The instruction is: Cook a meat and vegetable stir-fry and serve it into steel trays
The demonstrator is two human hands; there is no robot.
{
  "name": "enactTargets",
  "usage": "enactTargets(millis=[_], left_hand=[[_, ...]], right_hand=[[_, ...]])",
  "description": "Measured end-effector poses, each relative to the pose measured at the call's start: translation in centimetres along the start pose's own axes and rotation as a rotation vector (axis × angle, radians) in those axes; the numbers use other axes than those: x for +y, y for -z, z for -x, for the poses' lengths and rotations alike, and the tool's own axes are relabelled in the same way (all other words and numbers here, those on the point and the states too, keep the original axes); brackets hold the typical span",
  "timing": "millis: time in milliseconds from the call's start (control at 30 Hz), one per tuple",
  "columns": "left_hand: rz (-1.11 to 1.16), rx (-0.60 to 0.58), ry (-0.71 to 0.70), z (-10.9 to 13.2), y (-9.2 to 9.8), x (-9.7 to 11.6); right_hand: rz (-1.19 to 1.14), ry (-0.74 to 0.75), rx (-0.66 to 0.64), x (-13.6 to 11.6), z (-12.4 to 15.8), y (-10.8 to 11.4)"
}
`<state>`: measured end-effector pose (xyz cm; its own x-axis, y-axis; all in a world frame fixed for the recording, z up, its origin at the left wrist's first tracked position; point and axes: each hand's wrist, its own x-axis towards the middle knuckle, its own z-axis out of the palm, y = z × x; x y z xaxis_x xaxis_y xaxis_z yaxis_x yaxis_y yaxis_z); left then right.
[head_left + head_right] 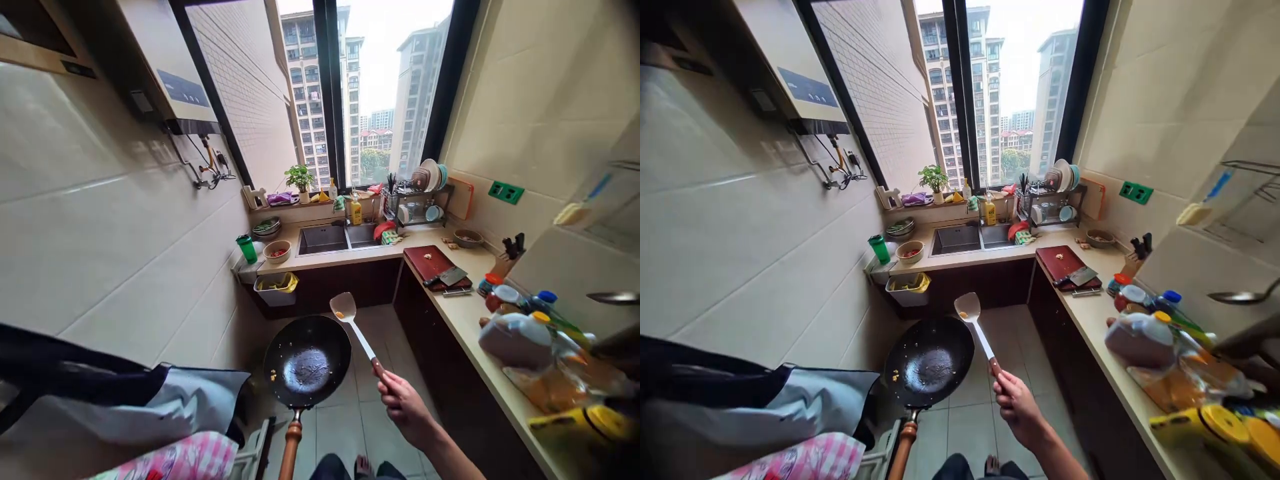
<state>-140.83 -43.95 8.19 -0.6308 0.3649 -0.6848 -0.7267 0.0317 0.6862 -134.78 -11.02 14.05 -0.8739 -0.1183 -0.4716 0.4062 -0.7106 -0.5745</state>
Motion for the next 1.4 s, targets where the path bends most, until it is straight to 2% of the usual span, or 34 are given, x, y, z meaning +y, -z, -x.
enactTargets(millis=[100,167,233,300,367,467,567,667,733,800,900,1033,1200,1300,1400], left_hand=[[0.034,0.016,-0.013,-4.5,1.7,3.5],[0.07,0.024,-0.031,-7.9,3.2,5.4],[0.113,0.032,-0.066,-12.0,4.6,8.5],[0.134,0.031,-0.095,-16.5,5.5,13.5],[0.117,0.02,-0.109,-21.1,5.8,20.2],[0.064,0.024,-0.119,-28.0,5.4,31.1],[0.016,0.051,-0.097,-35.5,4.5,39.9],[0.002,0.086,-0.079,-43.3,3.5,45.7],[0.021,0.099,-0.069,-48.1,2.8,48.4],[0.05,0.12,-0.049,-52.0,2.0,50.3],[0.073,0.173,0.005,-56.2,0.9,52.5],[0.064,0.221,0.065,-59.3,0.7,54.5],[0.011,0.194,0.121,-62.5,2.4,55.9],[0.005,0.168,0.14,-64.2,3.7,56.1],[-0.005,0.139,0.142,-65.6,4.8,55.9]], right_hand=[[0.014,0.071,0.031,-6.9,-9.2,-2.4],[0.03,0.133,0.068,-10.7,-15.8,-2.9],[0.038,0.181,0.115,-14.1,-22.4,-3.0],[0.027,0.199,0.164,-17.4,-28.5,-3.2],[-0.008,0.209,0.198,-20.9,-33.9,-3.9],[-0.052,0.207,0.245,-26.7,-41.6,-5.6],[-0.063,0.179,0.3,-32.9,-50.3,-6.9],[-0.068,0.147,0.326,-38.7,-60.0,-7.3],[-0.061,0.114,0.335,-42.0,-65.8,-7.5],[-0.052,0.07,0.34,-44.7,-70.3,-7.6],[-0.044,0.013,0.322,-47.5,-73.6,-7.9],[-0.045,-0.052,0.318,-49.2,-73.9,-7.6],[-0.03,-0.033,0.372,-49.5,-73.6,-7.7],[0.009,0.026,0.345,-50.0,-73.8,-8.3],[0.062,0.001,0.376,-50.6,-73.7,-8.9]])
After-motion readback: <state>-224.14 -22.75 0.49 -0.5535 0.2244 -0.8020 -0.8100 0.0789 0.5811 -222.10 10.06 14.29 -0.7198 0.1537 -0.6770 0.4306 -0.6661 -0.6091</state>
